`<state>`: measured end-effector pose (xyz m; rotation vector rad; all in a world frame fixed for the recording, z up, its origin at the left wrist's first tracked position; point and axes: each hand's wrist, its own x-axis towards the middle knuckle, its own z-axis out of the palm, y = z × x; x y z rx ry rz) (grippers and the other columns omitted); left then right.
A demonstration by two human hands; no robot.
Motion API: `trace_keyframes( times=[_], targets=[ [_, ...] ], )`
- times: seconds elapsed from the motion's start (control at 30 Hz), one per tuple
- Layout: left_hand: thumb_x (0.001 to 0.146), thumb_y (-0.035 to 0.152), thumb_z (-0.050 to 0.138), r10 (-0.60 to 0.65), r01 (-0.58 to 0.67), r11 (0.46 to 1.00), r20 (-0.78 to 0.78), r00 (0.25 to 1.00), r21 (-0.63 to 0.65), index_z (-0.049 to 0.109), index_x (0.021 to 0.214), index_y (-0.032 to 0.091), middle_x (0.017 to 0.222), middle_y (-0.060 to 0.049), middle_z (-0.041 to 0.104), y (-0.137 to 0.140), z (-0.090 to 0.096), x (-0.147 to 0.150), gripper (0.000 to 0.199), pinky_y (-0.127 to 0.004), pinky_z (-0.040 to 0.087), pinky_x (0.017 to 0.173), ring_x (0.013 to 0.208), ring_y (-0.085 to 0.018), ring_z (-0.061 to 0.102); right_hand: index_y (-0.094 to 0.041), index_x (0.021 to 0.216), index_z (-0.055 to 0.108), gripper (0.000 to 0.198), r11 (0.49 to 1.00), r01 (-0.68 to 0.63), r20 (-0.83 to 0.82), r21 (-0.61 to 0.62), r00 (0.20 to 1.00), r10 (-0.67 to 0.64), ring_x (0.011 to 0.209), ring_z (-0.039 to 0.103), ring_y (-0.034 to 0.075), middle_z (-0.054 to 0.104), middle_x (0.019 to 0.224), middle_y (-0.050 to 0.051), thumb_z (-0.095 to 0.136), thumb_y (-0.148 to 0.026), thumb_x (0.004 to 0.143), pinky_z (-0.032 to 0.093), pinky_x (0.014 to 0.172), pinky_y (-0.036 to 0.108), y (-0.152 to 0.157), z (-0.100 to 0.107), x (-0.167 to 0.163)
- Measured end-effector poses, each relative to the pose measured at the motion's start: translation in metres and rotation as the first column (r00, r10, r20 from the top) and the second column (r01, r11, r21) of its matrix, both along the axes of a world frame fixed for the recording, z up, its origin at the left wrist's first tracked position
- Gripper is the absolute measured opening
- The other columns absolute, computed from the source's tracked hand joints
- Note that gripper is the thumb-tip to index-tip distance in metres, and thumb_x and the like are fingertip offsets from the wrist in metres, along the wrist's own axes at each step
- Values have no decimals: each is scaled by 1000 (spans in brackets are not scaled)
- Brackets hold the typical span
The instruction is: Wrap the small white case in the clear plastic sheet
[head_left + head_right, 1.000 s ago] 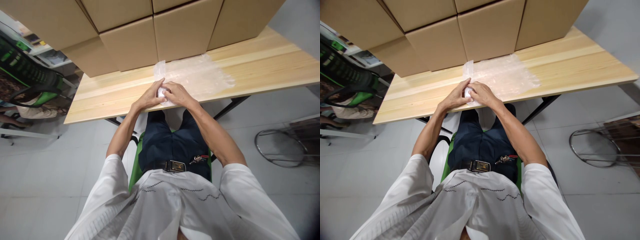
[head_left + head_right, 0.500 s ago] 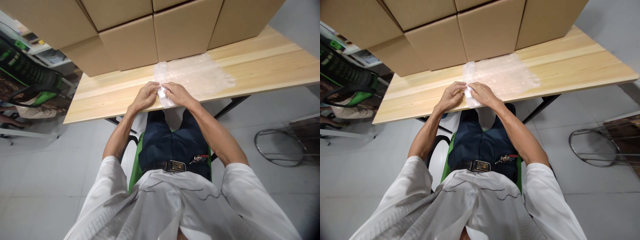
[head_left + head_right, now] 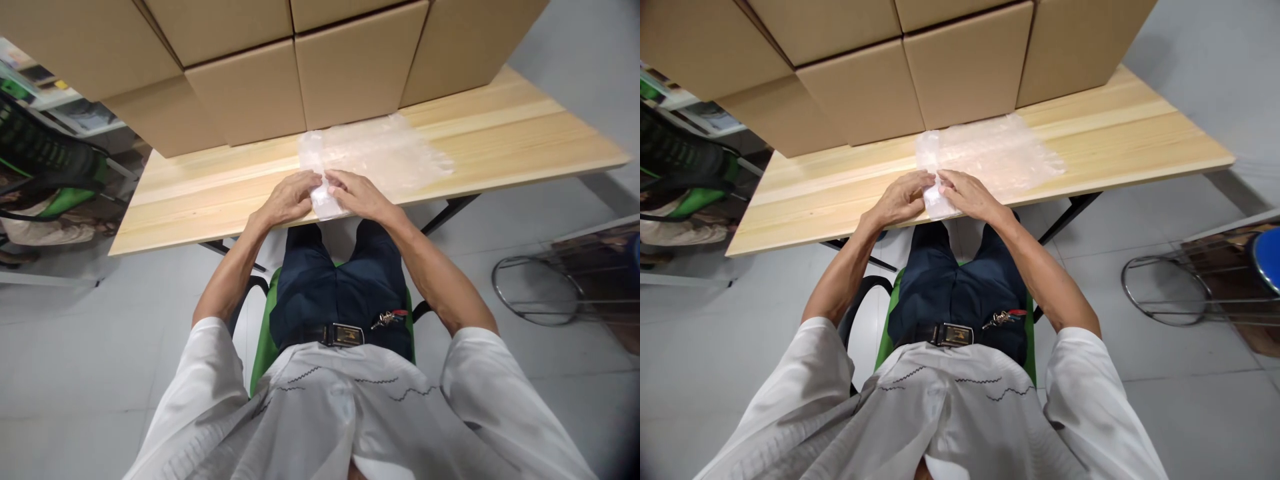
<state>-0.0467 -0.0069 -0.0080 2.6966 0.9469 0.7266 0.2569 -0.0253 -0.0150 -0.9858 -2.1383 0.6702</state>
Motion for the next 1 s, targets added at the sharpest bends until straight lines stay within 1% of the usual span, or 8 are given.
trace_keyframes(
  times=[0.1, 0.2, 0.37, 0.5, 0.57, 0.67, 0.8, 1.0],
  targets=[
    [100, 34, 69, 1, 0, 999, -24, 1000, 42, 87, 158, 24, 167, -18, 90, 0, 0, 3, 61, -72, 61, 146, 162, -44, 81, -22, 172, 83, 68, 997, 15, 52, 82, 998, -19, 169, 75, 46, 81, 180, 21, 55, -61, 124, 56, 149, 71, -7, -1, 12],
    [103, 36, 68, -4, 7, 996, -33, 999, 92, 86, 157, 24, 163, -20, 90, -4, -1, 5, 58, -71, 64, 140, 159, -44, 82, -22, 167, 86, 68, 990, 46, 94, 132, 994, -59, 171, 73, 47, 82, 179, 22, 49, -62, 126, 52, 150, 75, -13, -5, 27],
    [112, 43, 65, 3, 6, 990, -64, 998, 138, 84, 154, 24, 161, -22, 89, -18, -2, 12, 50, -69, 67, 132, 150, -45, 82, -24, 149, 92, 62, 990, 57, 144, 125, 987, -75, 162, 79, 46, 89, 167, 19, 50, -61, 123, 58, 145, 73, -9, -6, 55],
    [115, 50, 66, 13, -4, 992, -71, 997, 124, 82, 152, 24, 159, -23, 88, -27, -3, 21, 47, -73, 64, 137, 151, -46, 82, -25, 146, 93, 56, 991, 77, 140, 114, 986, -92, 156, 82, 45, 91, 163, 17, 54, -55, 120, 62, 140, 69, -1, -1, 68],
    [116, 54, 67, 18, -12, 996, -57, 998, 92, 81, 152, 24, 162, -25, 87, -30, -4, 24, 49, -73, 65, 137, 154, -47, 81, -26, 147, 94, 55, 991, 82, 134, 108, 986, -96, 156, 82, 45, 92, 163, 16, 56, -55, 119, 64, 138, 68, -1, 0, 70],
    [119, 61, 66, 18, -17, 999, -19, 1000, 36, 80, 157, 23, 168, -24, 86, -33, -5, 25, 55, -68, 67, 136, 159, -45, 81, -25, 147, 94, 57, 992, 67, 133, 106, 988, -81, 158, 82, 44, 91, 164, 16, 57, -57, 118, 64, 139, 66, -1, 0, 68],
    [123, 71, 64, 7, -7, 1000, 26, 1000, -22, 81, 159, 25, 167, -21, 88, -37, -3, 21, 61, -60, 71, 132, 154, -40, 86, -25, 149, 94, 58, 994, 37, 138, 105, 989, -52, 163, 79, 44, 91, 165, 16, 59, -57, 117, 61, 143, 66, -1, -3, 58],
    [126, 66, 65, 1, -2, 999, 42, 999, 36, 84, 153, 24, 159, -22, 91, -52, 1, 11, 53, -58, 73, 126, 147, -40, 89, -25, 145, 97, 54, 996, -38, 125, 84, 992, 27, 166, 79, 45, 92, 163, 16, 65, -56, 115, 58, 146, 66, -1, 5, 43]
  ],
)
